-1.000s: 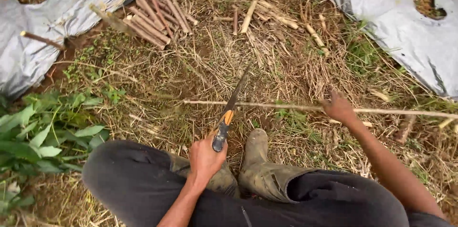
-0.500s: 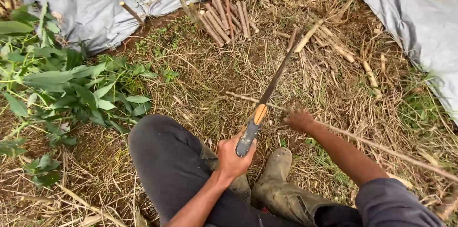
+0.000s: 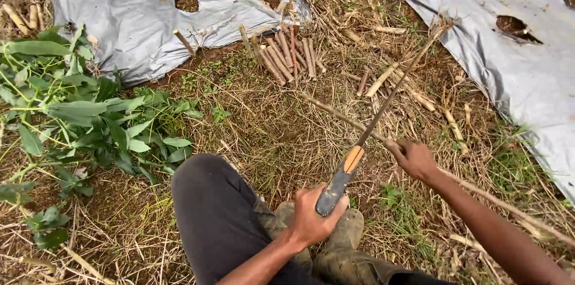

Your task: Using a hand saw to cut long wooden branches into smaller segments in an agricultural field.

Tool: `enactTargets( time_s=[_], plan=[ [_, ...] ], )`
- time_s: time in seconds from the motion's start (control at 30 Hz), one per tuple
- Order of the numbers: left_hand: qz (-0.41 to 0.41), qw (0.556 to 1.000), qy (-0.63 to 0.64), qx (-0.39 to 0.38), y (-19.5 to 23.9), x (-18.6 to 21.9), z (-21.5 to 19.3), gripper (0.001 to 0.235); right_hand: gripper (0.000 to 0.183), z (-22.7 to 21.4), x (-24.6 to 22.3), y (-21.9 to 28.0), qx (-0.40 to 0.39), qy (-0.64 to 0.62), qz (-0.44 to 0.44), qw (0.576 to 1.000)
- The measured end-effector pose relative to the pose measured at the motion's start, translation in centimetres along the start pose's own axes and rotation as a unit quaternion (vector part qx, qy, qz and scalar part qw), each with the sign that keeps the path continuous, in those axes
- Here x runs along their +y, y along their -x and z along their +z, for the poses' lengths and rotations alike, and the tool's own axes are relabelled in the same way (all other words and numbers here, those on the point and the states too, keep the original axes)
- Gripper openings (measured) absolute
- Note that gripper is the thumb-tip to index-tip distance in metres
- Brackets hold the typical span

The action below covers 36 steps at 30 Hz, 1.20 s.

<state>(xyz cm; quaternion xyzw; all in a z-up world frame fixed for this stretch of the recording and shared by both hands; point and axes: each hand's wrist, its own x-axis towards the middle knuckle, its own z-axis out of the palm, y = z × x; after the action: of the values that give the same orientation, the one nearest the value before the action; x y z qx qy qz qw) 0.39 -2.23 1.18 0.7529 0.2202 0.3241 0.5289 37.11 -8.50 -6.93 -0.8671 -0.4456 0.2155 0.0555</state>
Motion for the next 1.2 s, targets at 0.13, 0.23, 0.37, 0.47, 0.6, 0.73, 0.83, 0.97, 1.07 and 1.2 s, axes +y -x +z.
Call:
enactTargets(
  time_s=[0.13,0.23,0.37,0.47,0.6,0.73,0.83,0.97,1.07,1.2],
  plan=[
    [0.065,0.998,-0.011,-0.015,0.4,0.8,0.0,0.03,0.061,-3.2,-2.9,1.9,0.037,-0.003,-0.005,0.999],
    [0.012,0.999,-0.033,-0.032,1.1,2.3,-0.1,0.024,0.064,-5.0,-3.9,3.0,0.042,0.026,-0.03,0.998],
    [0.024,0.997,-0.074,-0.009,2.2,1.1,0.6,0.029,0.056,-4.7,-4.3,3.3,-0.003,0.003,-0.025,1.0],
    [-0.025,0.995,-0.087,-0.049,3.0,0.0,0.5,0.032,0.066,-1.9,-3.1,2.7,0.007,-0.003,-0.049,0.999],
    [-0.078,0.983,-0.115,-0.118,2.7,0.7,0.8,0.05,0.062,-0.5,-2.7,2.1,-0.012,0.031,-0.04,0.999],
    [-0.048,0.987,-0.098,-0.121,2.7,0.7,1.2,0.051,0.061,-0.7,-2.3,2.3,-0.027,0.033,-0.034,0.999],
    [-0.058,0.988,-0.064,-0.127,2.8,0.8,0.6,0.038,0.063,-0.2,-1.4,2.2,0.019,0.049,-0.045,0.998],
    [-0.038,0.992,-0.091,-0.073,3.7,3.0,-0.5,0.036,0.064,-1.1,-1.8,3.1,0.036,0.074,-0.054,0.995],
    [-0.018,0.993,-0.109,-0.05,4.2,4.0,-1.1,0.028,0.062,-0.2,-2.1,3.5,0.068,0.081,-0.052,0.993],
    [-0.047,0.992,-0.11,-0.042,4.9,2.5,-0.9,0.029,0.065,4.0,-2.9,3.2,0.115,0.074,-0.033,0.99]
  ],
)
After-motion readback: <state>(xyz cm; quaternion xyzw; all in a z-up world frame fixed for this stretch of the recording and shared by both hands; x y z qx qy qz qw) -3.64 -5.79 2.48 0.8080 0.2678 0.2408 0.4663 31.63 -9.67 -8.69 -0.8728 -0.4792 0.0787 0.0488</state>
